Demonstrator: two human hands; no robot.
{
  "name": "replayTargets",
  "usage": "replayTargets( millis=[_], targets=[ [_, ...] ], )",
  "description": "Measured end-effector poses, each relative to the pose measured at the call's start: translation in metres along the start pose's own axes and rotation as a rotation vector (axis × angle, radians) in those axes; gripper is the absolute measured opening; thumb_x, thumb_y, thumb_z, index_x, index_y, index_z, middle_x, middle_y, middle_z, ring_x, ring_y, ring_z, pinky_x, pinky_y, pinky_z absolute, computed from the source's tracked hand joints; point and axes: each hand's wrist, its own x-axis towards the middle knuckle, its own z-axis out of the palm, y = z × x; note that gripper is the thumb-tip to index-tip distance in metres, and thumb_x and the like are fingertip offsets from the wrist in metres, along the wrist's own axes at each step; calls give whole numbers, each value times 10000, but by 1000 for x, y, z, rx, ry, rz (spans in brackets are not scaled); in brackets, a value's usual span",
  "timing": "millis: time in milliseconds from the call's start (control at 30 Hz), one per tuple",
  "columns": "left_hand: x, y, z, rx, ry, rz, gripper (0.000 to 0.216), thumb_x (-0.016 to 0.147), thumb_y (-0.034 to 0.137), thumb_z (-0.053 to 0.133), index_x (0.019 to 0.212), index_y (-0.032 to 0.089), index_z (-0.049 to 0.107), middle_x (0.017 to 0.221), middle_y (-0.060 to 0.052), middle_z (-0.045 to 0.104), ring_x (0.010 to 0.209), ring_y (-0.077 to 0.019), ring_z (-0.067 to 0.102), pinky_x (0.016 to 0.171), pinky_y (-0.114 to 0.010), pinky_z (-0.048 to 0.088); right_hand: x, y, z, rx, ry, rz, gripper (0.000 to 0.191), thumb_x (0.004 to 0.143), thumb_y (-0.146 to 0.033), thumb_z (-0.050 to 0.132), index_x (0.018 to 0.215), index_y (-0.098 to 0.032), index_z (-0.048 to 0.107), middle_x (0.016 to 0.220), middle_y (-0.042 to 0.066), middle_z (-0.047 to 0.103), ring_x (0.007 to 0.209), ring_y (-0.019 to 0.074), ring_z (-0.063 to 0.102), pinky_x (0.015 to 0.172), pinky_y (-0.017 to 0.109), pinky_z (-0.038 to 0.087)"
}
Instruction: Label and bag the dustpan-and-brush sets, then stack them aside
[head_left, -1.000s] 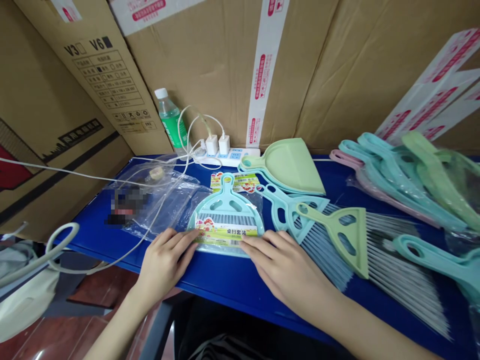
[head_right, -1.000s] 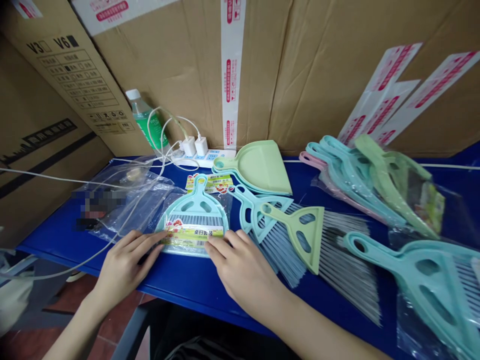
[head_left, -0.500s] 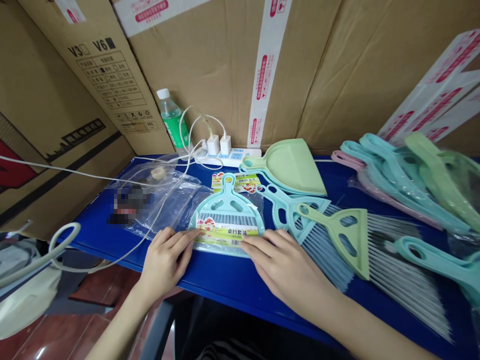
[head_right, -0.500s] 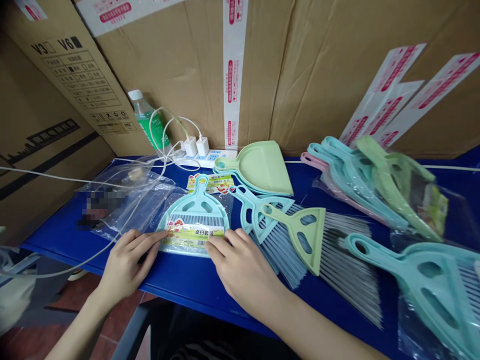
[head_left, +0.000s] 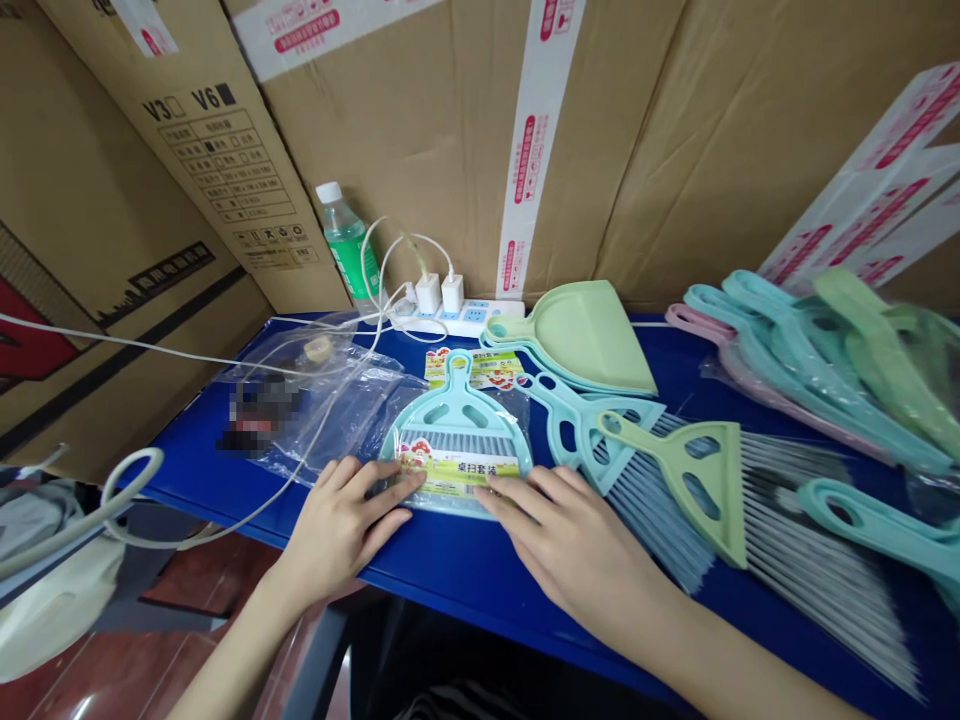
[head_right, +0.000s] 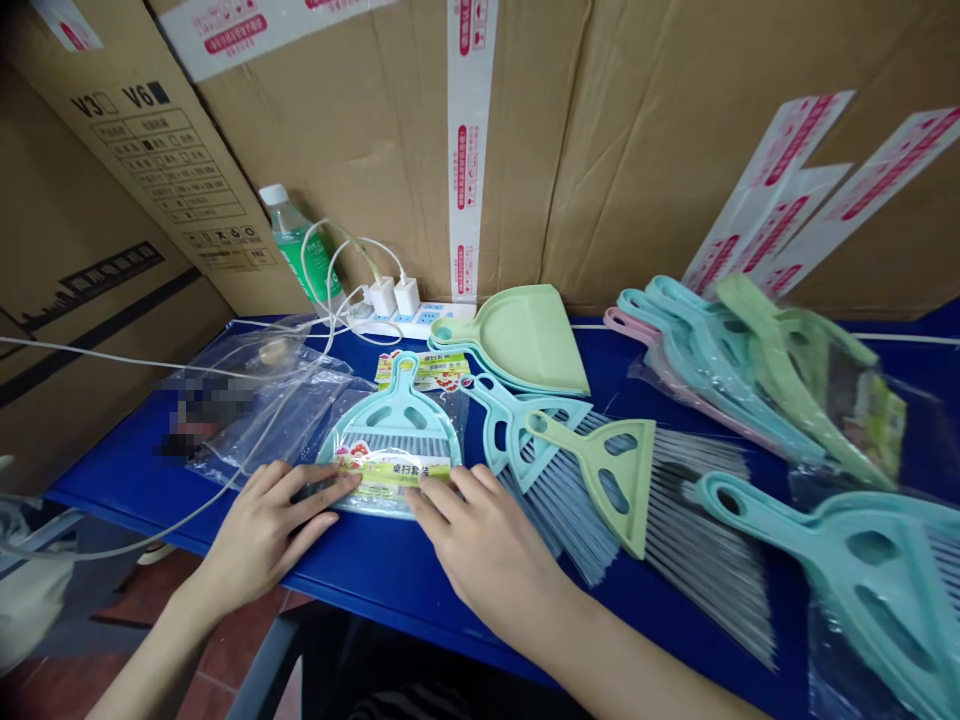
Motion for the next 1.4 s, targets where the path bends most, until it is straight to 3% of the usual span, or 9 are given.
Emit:
replayTargets(
  millis=[200,700,1000,1133,1300,1400],
  targets=[
    [-1,2,0,-18,-22,-83,340,1017,303,376,1205,233,651,1084,-66,707,775,-191,569,722,-349,452,-4,1,1,-21,-12,-2,331,800,-68,569,1100,-146,683,1033,40,733,842,180,581,778,345,417],
    [0,-5,-2,-90,-24,-78,281,1006,276,418,1151,216,650,1063,-53,713,740,-176,564,692,-320,451,-7,4,-3,52,-26,4,342,814,-62,537,1109,-145,688,1098,17,738,843,182,615,784,338,439],
    [8,-3,-4,-136,-35,-96,241,988,345,458,1004,183,637,994,-65,701,838,-204,587,746,-335,480,-6,6,-7,63,-31,11,317,863,-66,488,1070,-177,700,1075,45,736,861,181,608,805,349,454],
    [11,14,-2,12,20,-48,259,988,306,454,1057,169,663,1095,-93,708,862,-222,590,763,-360,475,-5,4,-6,34,-24,0,330,841,-49,490,1071,-161,698,1063,50,733,839,189,592,776,348,442],
    [19,39,4,-42,-107,92,392,1002,337,411,1330,168,546,1283,-84,645,992,-235,589,827,-368,470,-7,2,-2,-22,-13,-3,326,823,-55,497,1065,-159,689,1041,67,726,833,191,573,775,353,429],
    [22,40,5,-36,-107,93,397,1007,351,409,1328,162,545,1284,-56,649,992,-234,588,814,-362,463,-7,2,-1,-9,-13,3,324,807,-46,510,1056,-156,686,1025,57,728,827,185,578,766,345,422]
  ],
)
